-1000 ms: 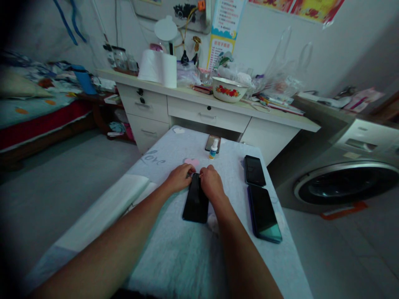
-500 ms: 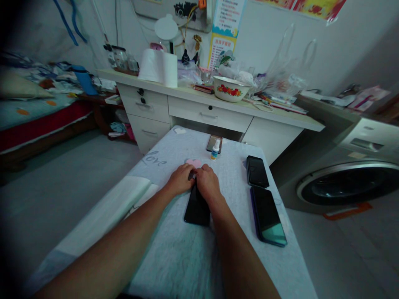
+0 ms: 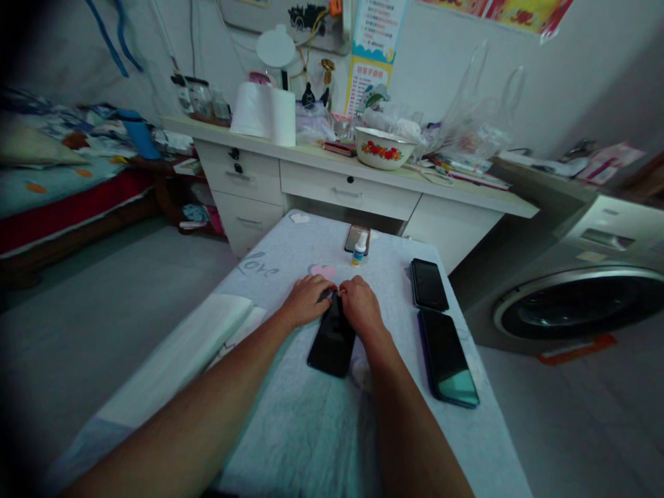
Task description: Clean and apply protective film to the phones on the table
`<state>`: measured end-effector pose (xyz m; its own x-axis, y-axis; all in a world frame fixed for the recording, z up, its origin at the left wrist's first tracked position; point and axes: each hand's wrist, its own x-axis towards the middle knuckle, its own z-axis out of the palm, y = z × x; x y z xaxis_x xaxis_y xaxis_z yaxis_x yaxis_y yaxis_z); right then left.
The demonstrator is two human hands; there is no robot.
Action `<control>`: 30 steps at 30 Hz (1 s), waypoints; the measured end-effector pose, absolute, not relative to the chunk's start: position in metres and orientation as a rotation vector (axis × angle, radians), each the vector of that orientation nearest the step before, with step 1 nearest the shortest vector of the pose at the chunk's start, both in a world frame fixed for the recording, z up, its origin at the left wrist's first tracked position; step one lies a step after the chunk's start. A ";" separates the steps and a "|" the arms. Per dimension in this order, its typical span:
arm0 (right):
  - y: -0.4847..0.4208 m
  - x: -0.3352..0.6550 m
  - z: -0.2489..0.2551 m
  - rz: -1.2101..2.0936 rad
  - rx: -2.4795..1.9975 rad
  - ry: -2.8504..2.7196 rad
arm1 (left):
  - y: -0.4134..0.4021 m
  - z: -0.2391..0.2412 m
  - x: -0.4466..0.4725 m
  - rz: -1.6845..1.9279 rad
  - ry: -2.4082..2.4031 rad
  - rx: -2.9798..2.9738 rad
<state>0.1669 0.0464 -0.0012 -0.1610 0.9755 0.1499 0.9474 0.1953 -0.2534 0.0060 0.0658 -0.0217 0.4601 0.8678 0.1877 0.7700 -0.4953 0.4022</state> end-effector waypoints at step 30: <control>0.043 0.157 -0.001 0.099 -1.875 -2.165 | 0.068 -0.023 0.010 0.551 1.484 2.397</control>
<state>0.1574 0.0428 -0.0009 -0.1226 0.9792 0.1615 0.9605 0.1580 -0.2290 0.0102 0.0684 -0.0231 0.4037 0.8977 0.1768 0.7954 -0.4398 0.4169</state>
